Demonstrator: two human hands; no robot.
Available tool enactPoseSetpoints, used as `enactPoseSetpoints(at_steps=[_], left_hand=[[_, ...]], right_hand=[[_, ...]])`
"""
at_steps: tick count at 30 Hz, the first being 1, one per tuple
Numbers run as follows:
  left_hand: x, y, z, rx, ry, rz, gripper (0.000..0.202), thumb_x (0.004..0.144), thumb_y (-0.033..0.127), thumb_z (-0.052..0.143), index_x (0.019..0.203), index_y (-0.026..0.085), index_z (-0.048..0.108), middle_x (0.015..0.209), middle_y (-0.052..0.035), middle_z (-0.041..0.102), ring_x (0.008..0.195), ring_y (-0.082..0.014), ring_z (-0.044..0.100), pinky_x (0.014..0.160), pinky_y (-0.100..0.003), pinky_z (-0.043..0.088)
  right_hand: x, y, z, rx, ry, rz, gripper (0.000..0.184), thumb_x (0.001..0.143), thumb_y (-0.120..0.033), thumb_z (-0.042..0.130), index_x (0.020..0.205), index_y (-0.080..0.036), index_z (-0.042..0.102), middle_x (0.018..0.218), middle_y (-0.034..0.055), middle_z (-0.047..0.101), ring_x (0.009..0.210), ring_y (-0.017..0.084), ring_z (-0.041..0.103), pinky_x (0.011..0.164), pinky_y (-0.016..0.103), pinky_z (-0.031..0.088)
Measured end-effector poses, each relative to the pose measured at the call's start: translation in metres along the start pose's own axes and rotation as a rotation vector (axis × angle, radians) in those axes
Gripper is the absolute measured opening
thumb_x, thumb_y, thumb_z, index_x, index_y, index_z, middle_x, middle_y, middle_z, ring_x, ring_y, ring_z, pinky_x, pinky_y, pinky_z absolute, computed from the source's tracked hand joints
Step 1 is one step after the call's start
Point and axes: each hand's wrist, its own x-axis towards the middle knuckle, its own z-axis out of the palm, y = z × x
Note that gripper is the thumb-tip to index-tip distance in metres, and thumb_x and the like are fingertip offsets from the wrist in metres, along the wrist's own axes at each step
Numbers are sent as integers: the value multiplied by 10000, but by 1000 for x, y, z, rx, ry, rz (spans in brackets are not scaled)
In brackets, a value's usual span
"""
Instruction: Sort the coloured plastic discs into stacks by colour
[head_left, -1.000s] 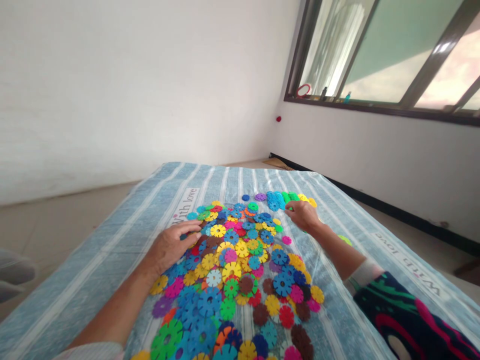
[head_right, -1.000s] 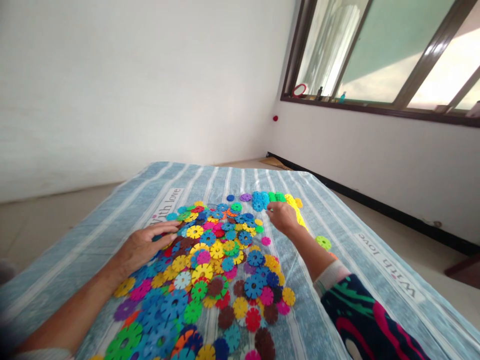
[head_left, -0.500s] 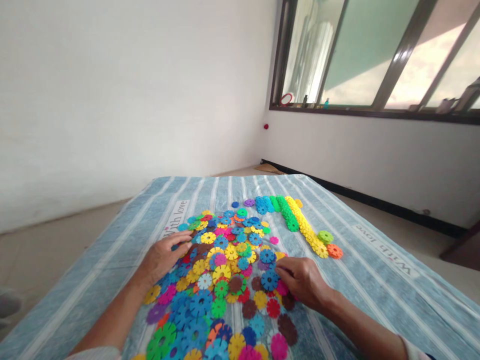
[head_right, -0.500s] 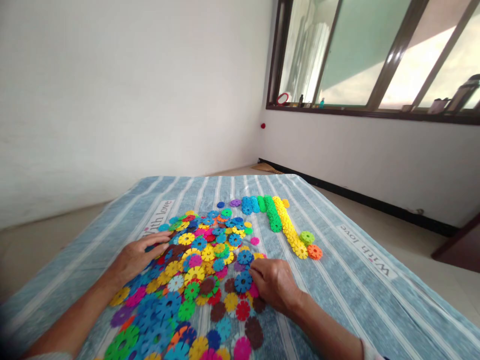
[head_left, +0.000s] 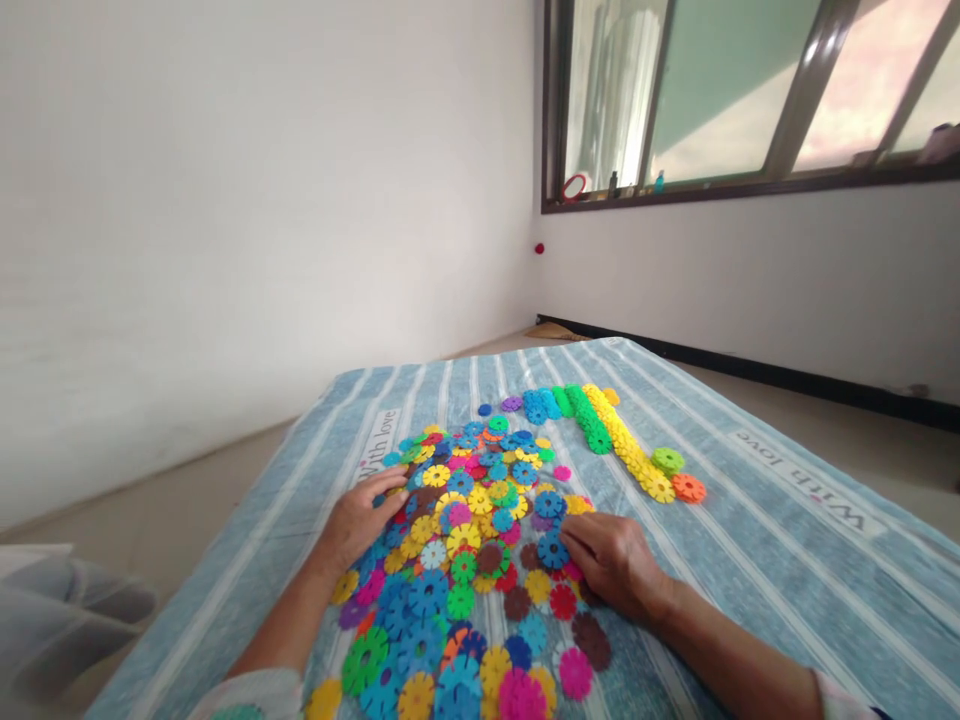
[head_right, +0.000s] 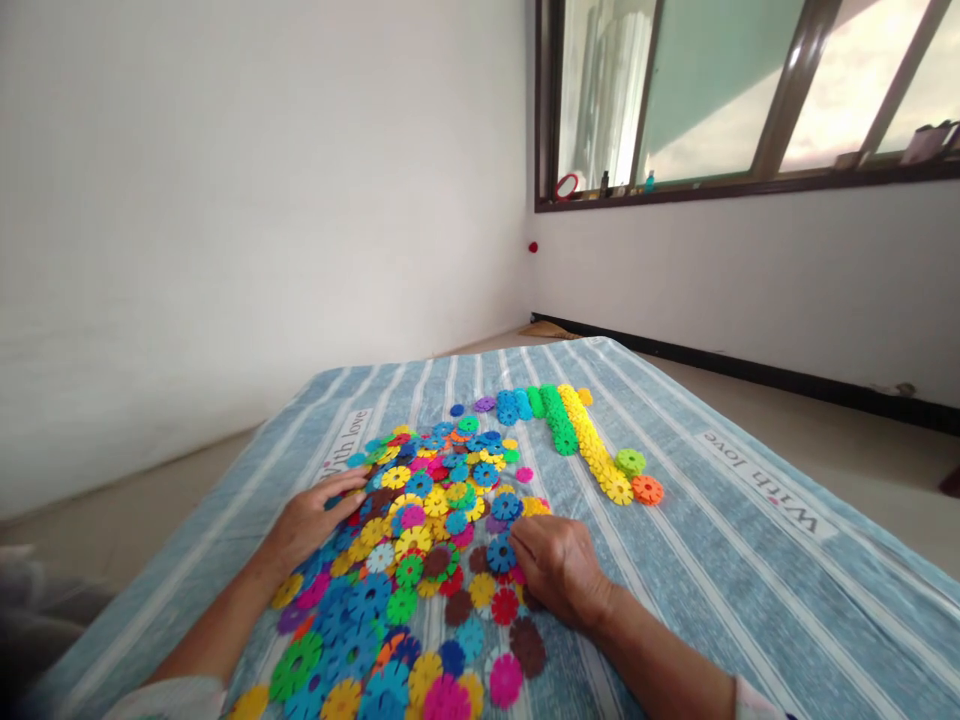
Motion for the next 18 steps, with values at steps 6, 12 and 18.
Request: enactPoseSetpoints(at_steps=[6, 12, 18], left_hand=[[-4, 3, 3, 15, 4, -1, 456, 721, 592, 557, 897, 221, 756, 1190, -88, 711, 1142, -253, 636, 1081, -440, 425], [-6, 4, 5, 30, 2, -13, 368, 730, 497, 566, 904, 228, 749, 1197, -71, 709, 1162, -248, 623, 1095, -440, 413], [-11, 14, 5, 35, -32, -31, 352, 742, 435, 561, 934, 203, 743, 1235, -89, 688, 1176, -247, 614, 1107, -444, 402]], right_hand=[[-3, 1, -2, 24, -42, 4, 367, 994, -283, 382, 688, -193, 564, 646, 2, 577, 599, 118, 536, 599, 241, 335], [-5, 2, -3, 56, -74, 36, 356, 991, -303, 380, 747, -200, 617, 678, 19, 619, 632, 136, 582, 619, 242, 380], [-8, 3, -3, 96, -72, 68, 352, 979, -343, 383, 800, -234, 665, 715, 40, 661, 661, 163, 612, 640, 255, 424]])
